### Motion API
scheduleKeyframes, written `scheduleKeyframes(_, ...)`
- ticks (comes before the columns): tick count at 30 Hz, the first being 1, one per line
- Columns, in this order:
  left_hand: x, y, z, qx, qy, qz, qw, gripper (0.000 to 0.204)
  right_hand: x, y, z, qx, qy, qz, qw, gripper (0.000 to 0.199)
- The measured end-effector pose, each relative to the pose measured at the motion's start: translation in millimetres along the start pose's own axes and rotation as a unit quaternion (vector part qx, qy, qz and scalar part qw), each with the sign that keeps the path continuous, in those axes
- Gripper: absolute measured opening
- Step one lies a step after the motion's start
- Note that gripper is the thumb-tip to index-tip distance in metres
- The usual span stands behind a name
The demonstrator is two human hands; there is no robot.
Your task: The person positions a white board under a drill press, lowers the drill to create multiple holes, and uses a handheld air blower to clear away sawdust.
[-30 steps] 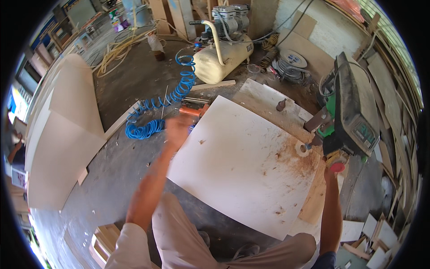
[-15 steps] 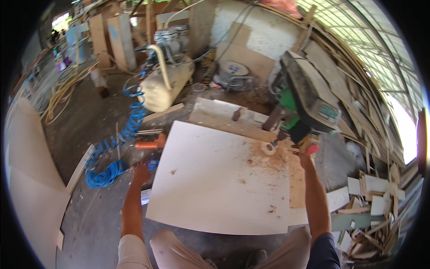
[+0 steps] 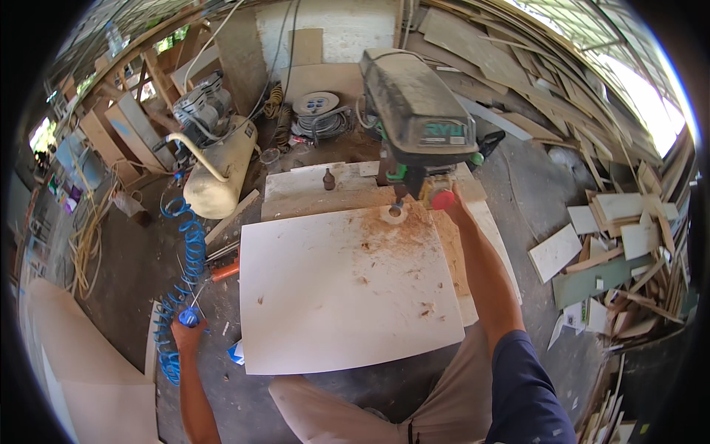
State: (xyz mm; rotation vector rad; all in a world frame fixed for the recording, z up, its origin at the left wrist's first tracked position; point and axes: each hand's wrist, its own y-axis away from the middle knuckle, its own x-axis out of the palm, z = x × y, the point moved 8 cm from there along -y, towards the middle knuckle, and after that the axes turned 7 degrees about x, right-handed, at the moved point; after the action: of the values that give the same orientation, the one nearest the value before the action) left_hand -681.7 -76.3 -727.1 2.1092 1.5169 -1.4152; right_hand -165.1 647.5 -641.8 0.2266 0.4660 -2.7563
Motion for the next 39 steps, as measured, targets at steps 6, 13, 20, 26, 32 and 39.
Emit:
scheduleKeyframes(6,3,-17,-119,-0.008,-0.082,0.196,0.977,0.046,-20,-13,-35,0.056,0.035,-0.036,0.997,0.052)
scheduleKeyframes(13,41,-65,-195,0.012,-0.082,0.253,0.964,0.046,-1,-9,-19,0.139,0.086,-0.012,0.987,0.054)
scheduleKeyframes(20,106,-109,-304,0.057,-0.187,0.294,0.936,0.051,-5,-11,-24,0.186,0.077,0.014,0.979,0.054)
scheduleKeyframes(26,143,-95,-394,0.060,-0.192,0.296,0.934,0.059,6,-1,-5,0.174,0.103,0.037,0.979,0.051)
scheduleKeyframes(32,174,-72,-456,0.089,-0.165,0.327,0.926,0.055,-9,-12,-2,0.114,0.103,0.029,0.988,0.049)
scheduleKeyframes(39,199,-61,-468,0.125,-0.172,0.360,0.908,0.066,-7,-14,-8,0.119,0.114,0.046,0.985,0.051)
